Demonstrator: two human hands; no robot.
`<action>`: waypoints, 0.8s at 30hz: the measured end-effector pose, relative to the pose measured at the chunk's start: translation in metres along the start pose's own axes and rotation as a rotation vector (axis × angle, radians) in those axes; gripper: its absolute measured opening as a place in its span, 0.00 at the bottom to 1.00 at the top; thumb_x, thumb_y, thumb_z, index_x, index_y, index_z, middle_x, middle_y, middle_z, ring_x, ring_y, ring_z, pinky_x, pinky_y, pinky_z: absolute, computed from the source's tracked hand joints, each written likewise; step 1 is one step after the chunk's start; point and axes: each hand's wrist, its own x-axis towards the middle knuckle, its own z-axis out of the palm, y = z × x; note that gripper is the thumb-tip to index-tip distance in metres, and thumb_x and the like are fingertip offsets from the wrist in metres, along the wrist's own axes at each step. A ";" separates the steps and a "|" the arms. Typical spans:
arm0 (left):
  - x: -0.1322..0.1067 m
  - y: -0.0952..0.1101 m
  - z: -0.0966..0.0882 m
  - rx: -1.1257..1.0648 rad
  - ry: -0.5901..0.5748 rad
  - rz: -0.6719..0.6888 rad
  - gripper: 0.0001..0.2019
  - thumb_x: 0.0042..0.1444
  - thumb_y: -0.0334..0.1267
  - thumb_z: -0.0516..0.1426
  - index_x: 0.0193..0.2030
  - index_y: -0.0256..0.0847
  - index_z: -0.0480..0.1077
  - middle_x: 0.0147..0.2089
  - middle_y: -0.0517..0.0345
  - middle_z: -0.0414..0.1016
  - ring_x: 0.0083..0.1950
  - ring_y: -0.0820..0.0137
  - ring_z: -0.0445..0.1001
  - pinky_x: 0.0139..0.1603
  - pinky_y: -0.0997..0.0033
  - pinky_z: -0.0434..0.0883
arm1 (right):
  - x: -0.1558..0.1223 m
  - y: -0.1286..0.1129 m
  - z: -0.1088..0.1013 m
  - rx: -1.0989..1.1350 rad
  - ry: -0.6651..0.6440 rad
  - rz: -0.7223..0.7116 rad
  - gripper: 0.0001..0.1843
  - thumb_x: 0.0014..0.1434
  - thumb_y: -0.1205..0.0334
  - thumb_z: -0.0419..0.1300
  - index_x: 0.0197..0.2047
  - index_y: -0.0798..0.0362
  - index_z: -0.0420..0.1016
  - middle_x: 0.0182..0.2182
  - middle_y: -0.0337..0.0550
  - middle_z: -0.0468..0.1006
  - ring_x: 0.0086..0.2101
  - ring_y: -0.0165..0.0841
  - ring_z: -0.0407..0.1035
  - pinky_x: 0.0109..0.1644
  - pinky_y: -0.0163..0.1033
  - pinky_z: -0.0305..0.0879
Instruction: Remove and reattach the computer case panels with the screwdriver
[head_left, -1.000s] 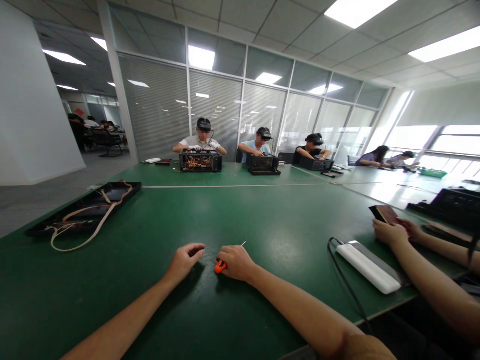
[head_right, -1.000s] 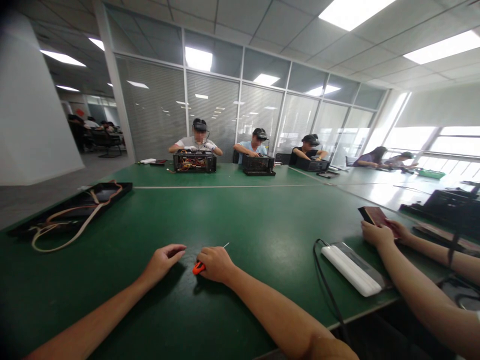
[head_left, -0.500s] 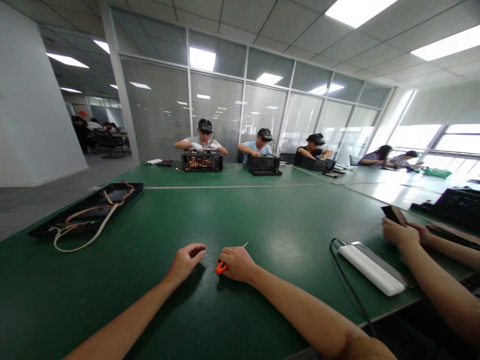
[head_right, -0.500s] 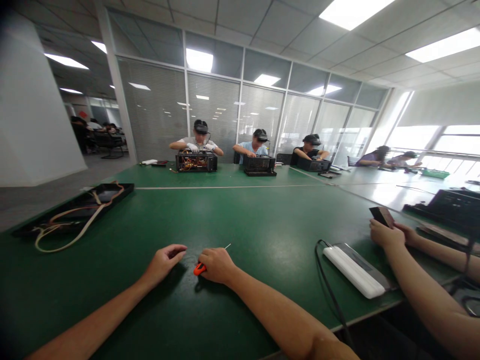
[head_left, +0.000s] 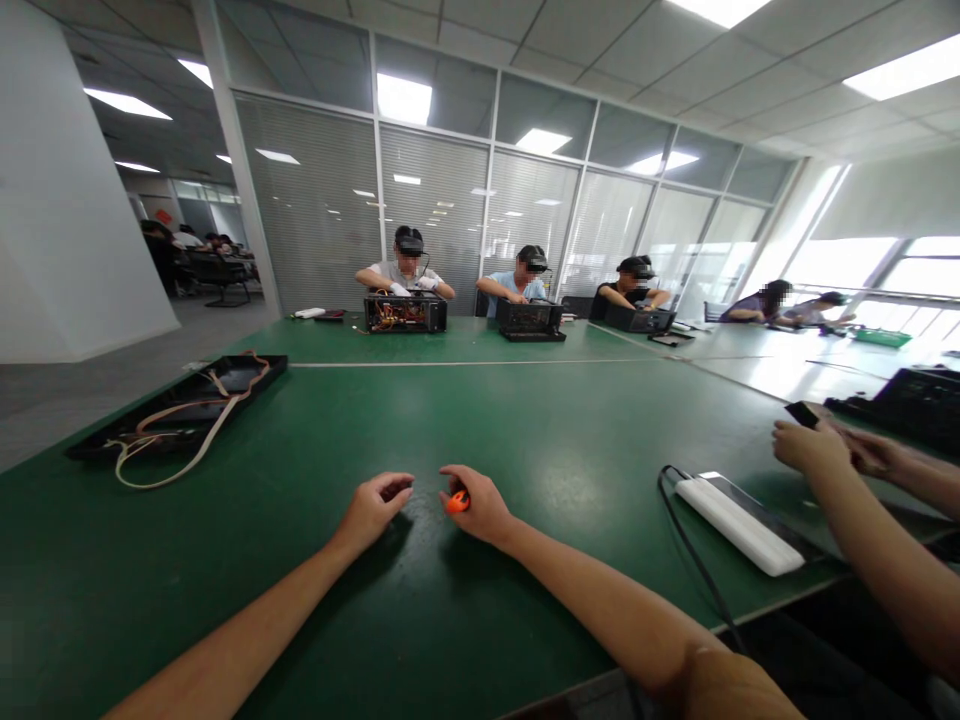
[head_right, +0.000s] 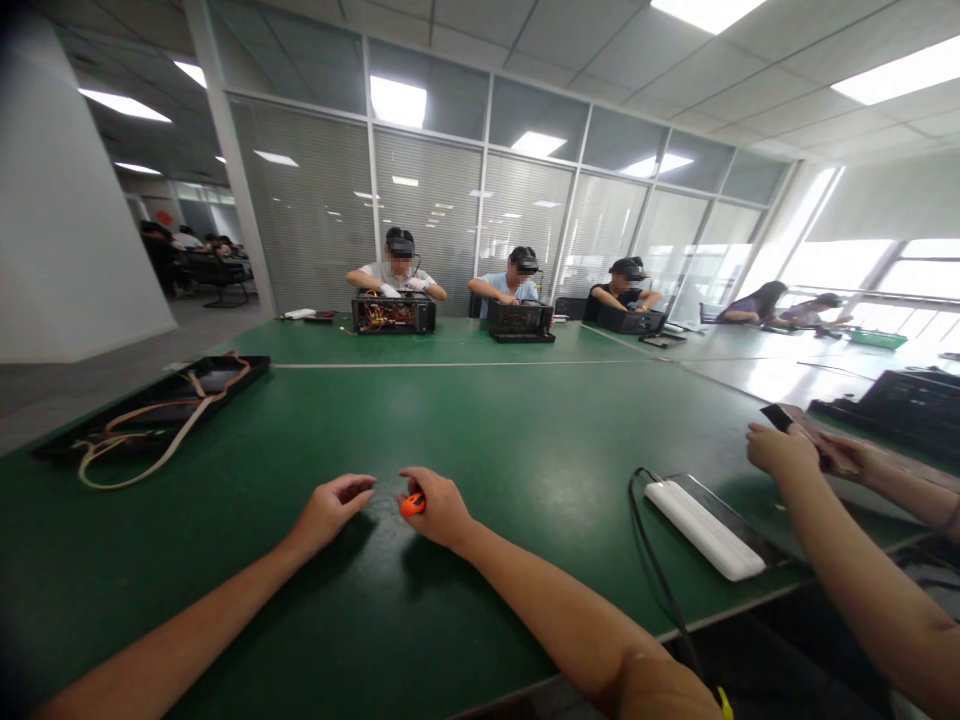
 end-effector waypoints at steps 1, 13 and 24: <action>0.000 0.000 0.000 0.000 -0.005 0.000 0.16 0.47 0.44 0.55 0.40 0.35 0.72 0.39 0.50 0.75 0.39 0.66 0.73 0.43 0.66 0.69 | 0.000 -0.001 -0.001 0.101 0.053 0.041 0.16 0.55 0.60 0.51 0.48 0.55 0.62 0.30 0.41 0.70 0.30 0.28 0.65 0.36 0.33 0.62; -0.001 0.005 0.000 -0.001 -0.018 -0.006 0.16 0.47 0.44 0.55 0.39 0.36 0.72 0.38 0.50 0.75 0.38 0.66 0.72 0.43 0.65 0.69 | -0.003 -0.013 -0.006 0.670 0.333 0.246 0.07 0.52 0.61 0.56 0.34 0.53 0.62 0.26 0.36 0.66 0.26 0.26 0.62 0.31 0.33 0.62; -0.001 -0.001 0.002 -0.015 -0.018 0.016 0.16 0.48 0.44 0.56 0.40 0.36 0.72 0.40 0.50 0.74 0.40 0.67 0.72 0.44 0.66 0.69 | -0.007 -0.009 -0.006 0.627 0.220 -0.015 0.11 0.50 0.67 0.57 0.36 0.51 0.58 0.26 0.36 0.68 0.24 0.25 0.62 0.28 0.33 0.61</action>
